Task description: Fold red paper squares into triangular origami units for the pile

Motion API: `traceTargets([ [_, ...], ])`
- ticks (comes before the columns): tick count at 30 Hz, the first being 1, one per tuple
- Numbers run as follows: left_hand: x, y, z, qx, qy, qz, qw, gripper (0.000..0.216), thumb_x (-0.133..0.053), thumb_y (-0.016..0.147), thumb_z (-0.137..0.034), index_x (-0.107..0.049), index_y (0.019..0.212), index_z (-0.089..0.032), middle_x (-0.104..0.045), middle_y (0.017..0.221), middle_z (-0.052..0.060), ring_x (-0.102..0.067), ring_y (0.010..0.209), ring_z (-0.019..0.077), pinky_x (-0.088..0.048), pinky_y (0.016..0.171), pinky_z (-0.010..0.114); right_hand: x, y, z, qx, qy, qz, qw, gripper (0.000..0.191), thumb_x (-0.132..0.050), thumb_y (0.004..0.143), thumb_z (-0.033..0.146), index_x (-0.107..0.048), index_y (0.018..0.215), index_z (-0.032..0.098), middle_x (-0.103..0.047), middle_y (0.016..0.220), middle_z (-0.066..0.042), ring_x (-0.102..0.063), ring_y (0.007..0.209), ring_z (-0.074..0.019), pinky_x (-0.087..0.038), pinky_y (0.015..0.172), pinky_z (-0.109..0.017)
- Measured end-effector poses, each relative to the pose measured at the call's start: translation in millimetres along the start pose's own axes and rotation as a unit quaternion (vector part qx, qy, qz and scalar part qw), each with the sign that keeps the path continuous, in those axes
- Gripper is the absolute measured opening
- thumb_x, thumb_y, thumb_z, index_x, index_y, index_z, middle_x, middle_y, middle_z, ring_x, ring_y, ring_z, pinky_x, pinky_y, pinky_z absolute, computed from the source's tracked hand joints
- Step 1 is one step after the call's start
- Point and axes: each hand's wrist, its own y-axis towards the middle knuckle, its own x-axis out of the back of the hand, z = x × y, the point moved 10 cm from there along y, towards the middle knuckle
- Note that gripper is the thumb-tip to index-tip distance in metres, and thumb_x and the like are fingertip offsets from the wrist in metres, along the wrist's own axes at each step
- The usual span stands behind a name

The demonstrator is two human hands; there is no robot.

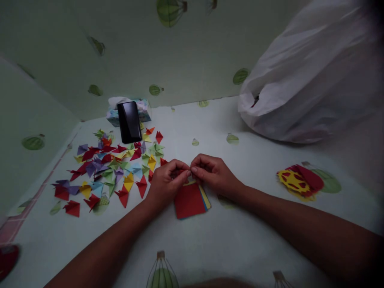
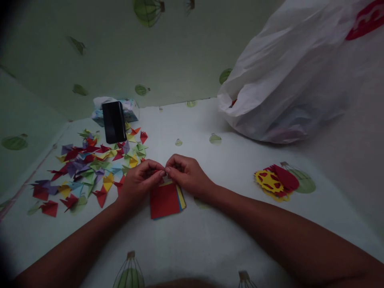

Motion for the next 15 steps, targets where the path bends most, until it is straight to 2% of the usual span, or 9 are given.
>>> traceTargets([
  [9,1,1,6,-0.004,-0.005,0.001,1.0,0.009,-0.068,0.08,-0.027,-0.065,0.082,-0.019,-0.069,0.075,0.001,-0.066,0.069,0.0142,-0.052,0.063,0.024,-1,1,-6,-0.018,0.024,0.002,1.0,0.014,-0.059,0.086,0.03,-0.055,0.078,0.019,-0.056,0.066,0.003,-0.051,0.055,-0.0108,-0.041,0.054,-0.025],
  [12,0,2,12,0.03,-0.064,-0.001,0.998,0.021,-0.073,0.076,-0.027,-0.066,0.094,-0.019,-0.07,0.076,0.001,-0.068,0.069,0.015,-0.055,0.067,0.027,1,0,-3,0.0,0.002,-0.012,1.0,0.014,-0.057,0.088,0.028,-0.054,0.077,0.019,-0.055,0.065,0.003,-0.05,0.055,-0.0108,-0.04,0.053,-0.025],
  [15,-2,3,19,0.076,-0.102,0.0,0.992,0.021,-0.076,0.071,-0.031,-0.066,0.084,-0.018,-0.069,0.069,0.0,-0.067,0.064,0.0146,-0.056,0.065,0.027,6,0,5,0.037,-0.062,-0.034,0.997,0.014,-0.056,0.089,0.024,-0.055,0.076,0.019,-0.053,0.062,0.003,-0.049,0.055,-0.0111,-0.039,0.054,-0.025],
])
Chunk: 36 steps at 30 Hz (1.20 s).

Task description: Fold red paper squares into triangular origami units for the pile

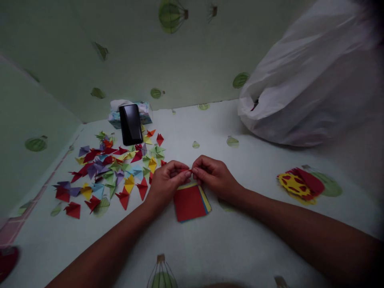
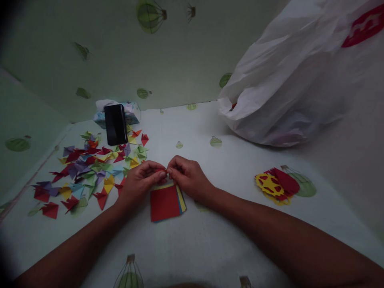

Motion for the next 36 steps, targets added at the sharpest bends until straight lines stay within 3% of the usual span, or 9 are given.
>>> traceTargets([
  [3,1,0,-1,0.008,0.009,-0.009,1.0,0.021,-0.076,0.071,-0.034,-0.064,0.07,-0.017,-0.067,0.062,-0.001,-0.065,0.059,0.0136,-0.055,0.062,0.027,1,0,3,0.015,-0.019,-0.003,1.0,0.013,-0.055,0.09,0.023,-0.055,0.077,0.019,-0.054,0.062,0.004,-0.049,0.055,-0.0111,-0.039,0.055,-0.025],
  [7,3,-2,-10,-0.024,0.034,-0.018,0.999,0.017,-0.075,0.072,-0.031,-0.065,0.068,-0.017,-0.068,0.061,-0.001,-0.064,0.058,0.0132,-0.052,0.059,0.025,-5,1,1,0.007,0.015,0.028,0.999,0.016,-0.055,0.092,0.029,-0.056,0.078,0.019,-0.055,0.064,0.003,-0.05,0.056,-0.0112,-0.039,0.055,-0.024],
  [16,0,1,1,-0.002,0.014,0.007,1.0,0.022,-0.073,0.076,-0.036,-0.066,0.072,-0.015,-0.067,0.061,0.0,-0.062,0.057,0.0118,-0.048,0.058,0.023,3,1,18,0.086,-0.123,-0.017,0.989,0.02,-0.052,0.091,0.022,-0.053,0.07,0.019,-0.051,0.06,0.003,-0.043,0.057,-0.0118,-0.034,0.059,-0.026],
  [21,-4,1,-8,-0.018,0.03,0.03,0.999,0.022,-0.075,0.071,-0.035,-0.066,0.069,-0.015,-0.062,0.06,-0.002,-0.053,0.052,0.0096,-0.041,0.052,0.021,5,2,11,0.049,-0.034,-0.027,0.998,0.023,-0.059,0.088,0.029,-0.053,0.068,0.019,-0.049,0.06,0.004,-0.041,0.056,-0.0118,-0.033,0.057,-0.026],
  [26,3,-8,-15,-0.061,-0.024,-0.039,0.997,0.023,-0.074,0.071,-0.036,-0.065,0.067,-0.015,-0.051,0.052,-0.006,-0.042,0.048,0.0077,-0.033,0.048,0.021,-7,-2,9,0.024,0.023,-0.01,0.999,0.04,-0.034,0.1,0.05,-0.05,0.079,0.02,-0.055,0.067,0.001,-0.051,0.052,-0.0117,-0.041,0.05,-0.025],
  [30,1,-15,-12,-0.077,-0.072,-0.055,0.993,0.027,-0.07,0.075,-0.04,-0.059,0.07,-0.016,-0.049,0.054,-0.007,-0.039,0.048,0.0066,-0.031,0.048,0.02,-19,-5,13,0.025,0.027,0.016,0.999,0.036,-0.057,0.089,0.051,-0.049,0.073,0.02,-0.053,0.061,0.004,-0.048,0.048,-0.0098,-0.04,0.048,-0.023],
  [36,-4,-17,-22,-0.102,-0.083,-0.016,0.991,0.027,-0.072,0.076,-0.039,-0.059,0.073,-0.015,-0.054,0.059,-0.004,-0.047,0.052,0.0079,-0.04,0.051,0.021,-15,-4,29,0.052,-0.011,0.027,0.998,0.03,-0.056,0.09,0.039,-0.05,0.069,0.019,-0.05,0.054,0.006,-0.045,0.047,-0.0088,-0.036,0.048,-0.021],
])
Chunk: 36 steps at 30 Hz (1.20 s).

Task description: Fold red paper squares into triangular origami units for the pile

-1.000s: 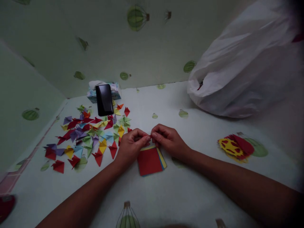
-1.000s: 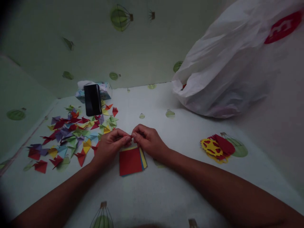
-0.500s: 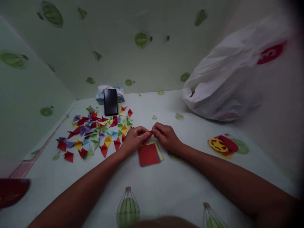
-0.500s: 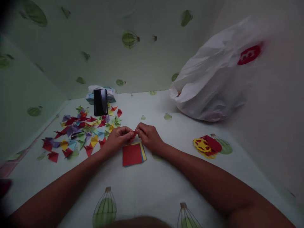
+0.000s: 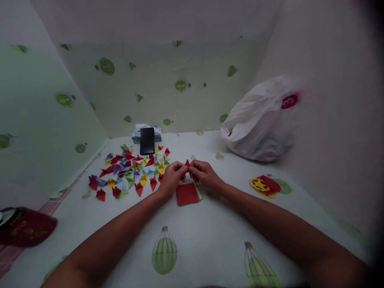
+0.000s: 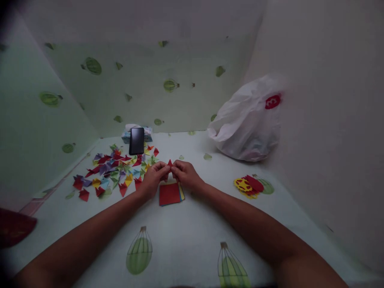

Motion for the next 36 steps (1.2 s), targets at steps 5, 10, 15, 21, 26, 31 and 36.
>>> traceTargets([
  [5,-6,1,-16,-0.019,0.002,0.023,1.0,0.03,-0.076,0.073,-0.04,-0.059,0.071,-0.014,-0.057,0.059,-0.003,-0.051,0.053,0.0082,-0.042,0.052,0.021,0,0,14,0.014,-0.029,0.038,0.999,0.025,-0.06,0.085,0.031,-0.056,0.066,0.017,-0.055,0.056,0.004,-0.047,0.047,-0.008,-0.036,0.049,-0.021],
  [10,-11,4,-22,-0.032,-0.004,0.008,0.999,0.034,-0.076,0.07,-0.043,-0.055,0.072,-0.016,-0.056,0.058,-0.005,-0.051,0.052,0.0075,-0.043,0.054,0.021,5,-6,18,0.021,-0.018,-0.014,1.0,0.022,-0.053,0.088,0.032,-0.055,0.072,0.018,-0.054,0.057,0.004,-0.049,0.049,-0.0091,-0.038,0.05,-0.021],
  [15,-17,-3,-22,-0.031,0.02,0.014,0.999,0.035,-0.076,0.068,-0.044,-0.058,0.068,-0.015,-0.057,0.055,-0.003,-0.051,0.047,0.0084,-0.042,0.049,0.022,0,-17,18,0.012,0.001,0.004,1.0,0.022,-0.056,0.084,0.034,-0.056,0.068,0.018,-0.052,0.052,0.005,-0.046,0.045,-0.0091,-0.036,0.046,-0.021],
  [21,-11,-20,-26,-0.054,0.044,-0.022,0.997,0.034,-0.072,0.074,-0.044,-0.054,0.065,-0.017,-0.055,0.052,-0.005,-0.051,0.044,0.0079,-0.039,0.046,0.02,-10,-33,19,-0.009,0.036,-0.01,0.999,0.026,-0.056,0.085,0.039,-0.052,0.071,0.019,-0.055,0.056,0.003,-0.048,0.047,-0.0092,-0.037,0.047,-0.021],
  [26,-1,-34,-22,-0.051,0.064,-0.046,0.996,0.04,-0.066,0.081,-0.047,-0.05,0.058,-0.018,-0.052,0.045,-0.005,-0.047,0.038,0.0074,-0.036,0.043,0.02,-32,-44,19,-0.036,0.064,0.023,0.997,0.026,-0.057,0.083,0.04,-0.052,0.07,0.019,-0.056,0.058,0.002,-0.049,0.047,-0.01,-0.038,0.045,-0.022],
  [31,2,-50,-18,-0.031,0.068,-0.02,0.997,0.043,-0.062,0.083,-0.054,-0.055,0.065,-0.016,-0.059,0.049,-0.002,-0.054,0.043,0.0098,-0.043,0.048,0.021,-35,-52,17,-0.035,0.046,0.001,0.998,0.027,-0.052,0.087,0.04,-0.05,0.069,0.02,-0.053,0.057,0.002,-0.047,0.048,-0.0116,-0.036,0.044,-0.023],
  [36,0,-64,-13,-0.026,0.076,0.034,0.996,0.04,-0.07,0.076,-0.053,-0.057,0.07,-0.015,-0.065,0.06,0.0,-0.059,0.052,0.0121,-0.048,0.055,0.024,-33,-60,16,-0.002,0.002,-0.02,1.0,0.027,-0.057,0.086,0.035,-0.051,0.065,0.019,-0.053,0.062,0.002,-0.047,0.056,-0.0112,-0.037,0.052,-0.023],
])
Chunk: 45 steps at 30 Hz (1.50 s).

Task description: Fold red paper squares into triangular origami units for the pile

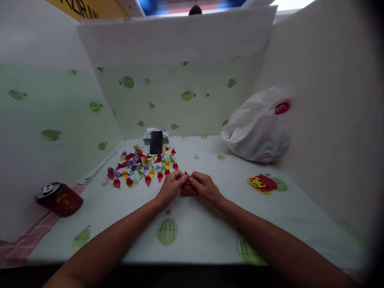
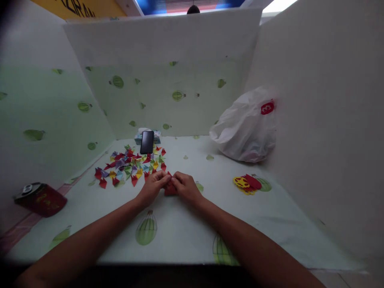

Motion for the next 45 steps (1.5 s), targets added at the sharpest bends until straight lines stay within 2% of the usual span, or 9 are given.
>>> traceTargets([
  [4,3,-6,0,-0.01,0.023,0.018,1.0,0.037,-0.072,0.077,-0.048,-0.057,0.068,-0.016,-0.061,0.056,-0.001,-0.055,0.052,0.0116,-0.043,0.053,0.023,-12,-5,-3,-0.009,0.003,0.048,0.999,0.026,-0.049,0.092,0.039,-0.054,0.076,0.019,-0.055,0.06,0.003,-0.048,0.047,-0.0109,-0.037,0.047,-0.023],
  [10,5,-8,-3,-0.01,0.033,0.019,0.999,0.033,-0.071,0.079,-0.045,-0.059,0.073,-0.016,-0.064,0.062,0.0,-0.059,0.057,0.0129,-0.045,0.056,0.024,-13,-6,7,0.007,-0.016,0.074,0.997,0.025,-0.055,0.089,0.033,-0.053,0.068,0.019,-0.052,0.057,0.003,-0.045,0.05,-0.0097,-0.034,0.049,-0.022],
  [15,4,-11,-3,0.001,0.02,0.015,1.0,0.038,-0.064,0.085,-0.049,-0.058,0.07,-0.016,-0.064,0.057,0.0,-0.058,0.052,0.0122,-0.045,0.053,0.023,-19,-11,12,-0.003,-0.001,0.102,0.995,0.024,-0.051,0.092,0.032,-0.056,0.073,0.017,-0.055,0.06,0.002,-0.046,0.047,-0.0089,-0.036,0.048,-0.023],
  [21,-3,-11,1,0.019,-0.011,0.032,0.999,0.036,-0.066,0.083,-0.05,-0.059,0.076,-0.015,-0.068,0.064,0.002,-0.062,0.057,0.0137,-0.048,0.058,0.025,-2,-7,3,-0.027,0.011,0.033,0.999,0.027,-0.054,0.09,0.037,-0.053,0.071,0.019,-0.056,0.059,0.002,-0.047,0.046,-0.0098,-0.036,0.046,-0.023],
  [24,-4,-10,-1,0.025,-0.013,0.045,0.999,0.032,-0.07,0.08,-0.045,-0.058,0.075,-0.016,-0.066,0.064,0.001,-0.059,0.057,0.0125,-0.047,0.057,0.025,-3,-5,1,-0.029,0.047,0.046,0.997,0.028,-0.055,0.09,0.041,-0.052,0.073,0.019,-0.058,0.061,0.001,-0.049,0.047,-0.0101,-0.037,0.047,-0.023],
  [29,-18,-13,2,0.055,0.024,0.12,0.991,0.029,-0.074,0.075,-0.039,-0.056,0.066,-0.017,-0.059,0.057,-0.002,-0.052,0.05,0.0102,-0.039,0.051,0.023,-5,-5,-1,-0.043,0.068,0.07,0.994,0.029,-0.061,0.086,0.045,-0.052,0.074,0.02,-0.055,0.056,0.004,-0.046,0.045,-0.0096,-0.034,0.045,-0.023],
  [35,-21,-15,1,0.049,0.045,0.13,0.989,0.025,-0.064,0.084,-0.04,-0.062,0.078,-0.015,-0.065,0.07,0.002,-0.056,0.058,0.0117,-0.043,0.059,0.025,12,-8,5,-0.021,-0.012,-0.024,0.999,0.03,-0.056,0.091,0.039,-0.053,0.069,0.02,-0.054,0.053,0.003,-0.049,0.047,-0.0107,-0.037,0.048,-0.024],
  [40,-10,-11,-5,-0.005,0.079,0.088,0.993,0.024,-0.058,0.089,-0.039,-0.058,0.079,-0.017,-0.058,0.061,-0.002,-0.053,0.056,0.012,-0.04,0.057,0.024,10,-4,1,-0.041,0.027,0.003,0.999,0.035,-0.052,0.092,0.044,-0.051,0.066,0.021,-0.053,0.05,0.004,-0.047,0.042,-0.0103,-0.037,0.045,-0.024],
  [45,-6,-9,4,0.03,0.066,0.077,0.994,0.027,-0.059,0.087,-0.042,-0.056,0.076,-0.018,-0.058,0.06,-0.002,-0.054,0.052,0.0125,-0.04,0.054,0.025,11,-2,-1,-0.038,0.001,0.005,0.999,0.028,-0.054,0.09,0.041,-0.053,0.07,0.021,-0.054,0.052,0.003,-0.048,0.043,-0.0117,-0.038,0.046,-0.025],
])
